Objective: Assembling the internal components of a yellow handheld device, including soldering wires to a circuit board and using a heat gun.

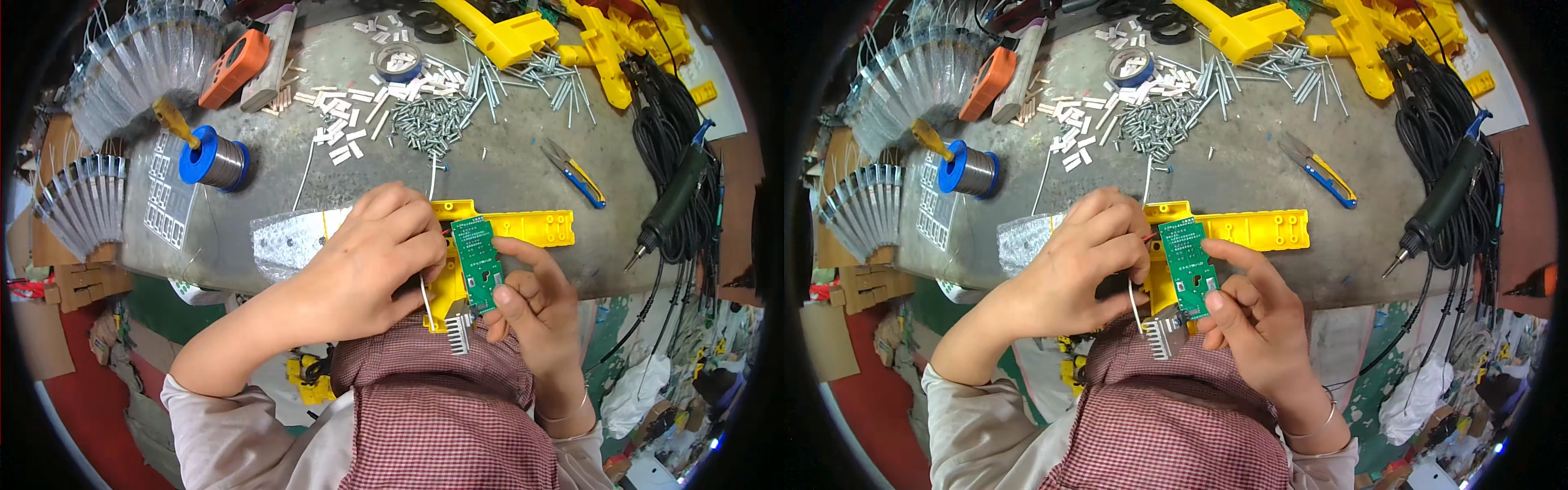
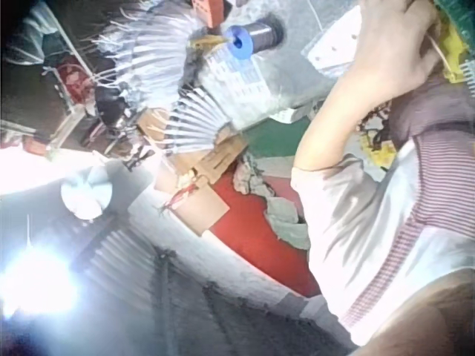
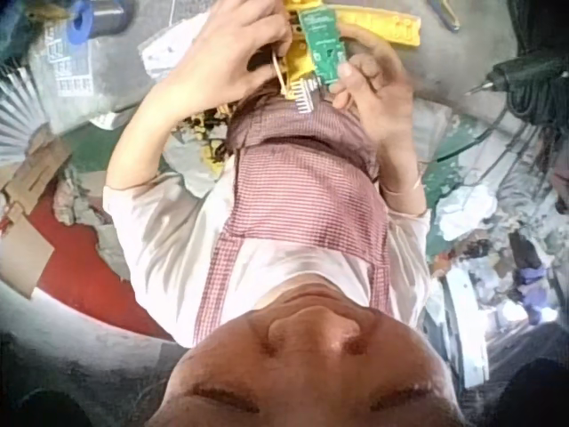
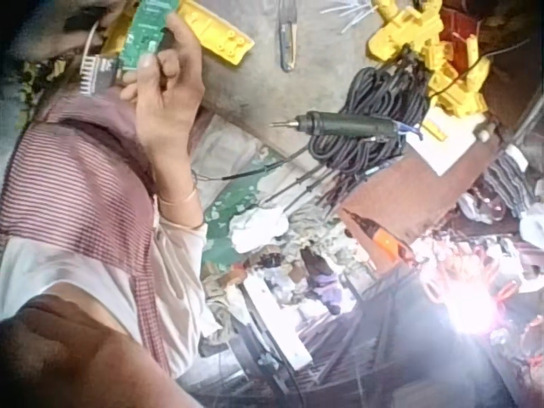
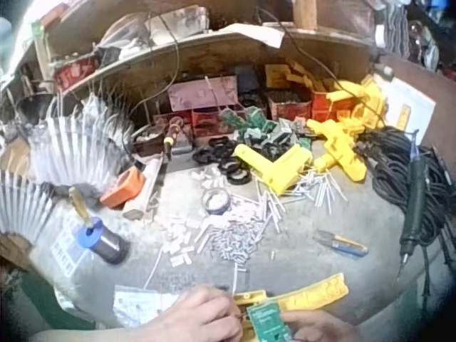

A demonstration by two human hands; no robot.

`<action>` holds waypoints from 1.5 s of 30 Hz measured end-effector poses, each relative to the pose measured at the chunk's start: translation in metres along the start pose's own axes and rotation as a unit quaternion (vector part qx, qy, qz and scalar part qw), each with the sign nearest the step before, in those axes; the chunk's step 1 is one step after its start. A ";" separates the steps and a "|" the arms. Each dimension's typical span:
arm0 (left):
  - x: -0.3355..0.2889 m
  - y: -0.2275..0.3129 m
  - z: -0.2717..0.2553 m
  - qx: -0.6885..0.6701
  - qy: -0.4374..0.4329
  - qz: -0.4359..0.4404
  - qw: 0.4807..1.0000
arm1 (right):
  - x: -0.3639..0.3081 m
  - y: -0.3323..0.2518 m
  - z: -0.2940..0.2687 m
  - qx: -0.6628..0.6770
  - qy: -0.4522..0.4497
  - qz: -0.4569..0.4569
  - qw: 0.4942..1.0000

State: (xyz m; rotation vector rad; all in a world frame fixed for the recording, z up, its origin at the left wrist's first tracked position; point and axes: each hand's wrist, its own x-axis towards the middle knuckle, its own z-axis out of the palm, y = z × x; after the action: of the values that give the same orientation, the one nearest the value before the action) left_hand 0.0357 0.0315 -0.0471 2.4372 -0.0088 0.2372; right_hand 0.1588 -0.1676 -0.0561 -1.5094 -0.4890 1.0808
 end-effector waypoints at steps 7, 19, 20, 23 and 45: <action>0.003 -0.007 0.010 -0.121 0.142 -0.073 0.980 | 0.001 0.005 0.016 -0.053 0.008 -0.018 0.998; 0.013 -0.003 0.010 0.026 0.158 -0.079 0.984 | 0.027 0.020 0.010 -0.115 0.002 -0.132 0.985; 0.012 0.001 0.009 0.060 0.194 -0.076 0.976 | 0.027 0.020 0.009 -0.135 0.003 -0.125 0.983; 0.003 0.003 0.011 0.062 0.225 -0.036 0.972 | 0.025 0.013 0.009 -0.176 0.009 -0.112 0.978; -0.006 -0.003 0.020 0.004 0.225 0.010 0.974 | 0.026 -0.024 0.020 -0.201 -0.022 -0.103 0.974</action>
State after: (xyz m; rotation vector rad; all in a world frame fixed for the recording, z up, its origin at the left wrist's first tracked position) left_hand 0.0330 0.0208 -0.0649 2.3383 0.1677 0.7926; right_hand 0.1614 -0.1297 -0.0410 -1.7410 -0.9163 0.8873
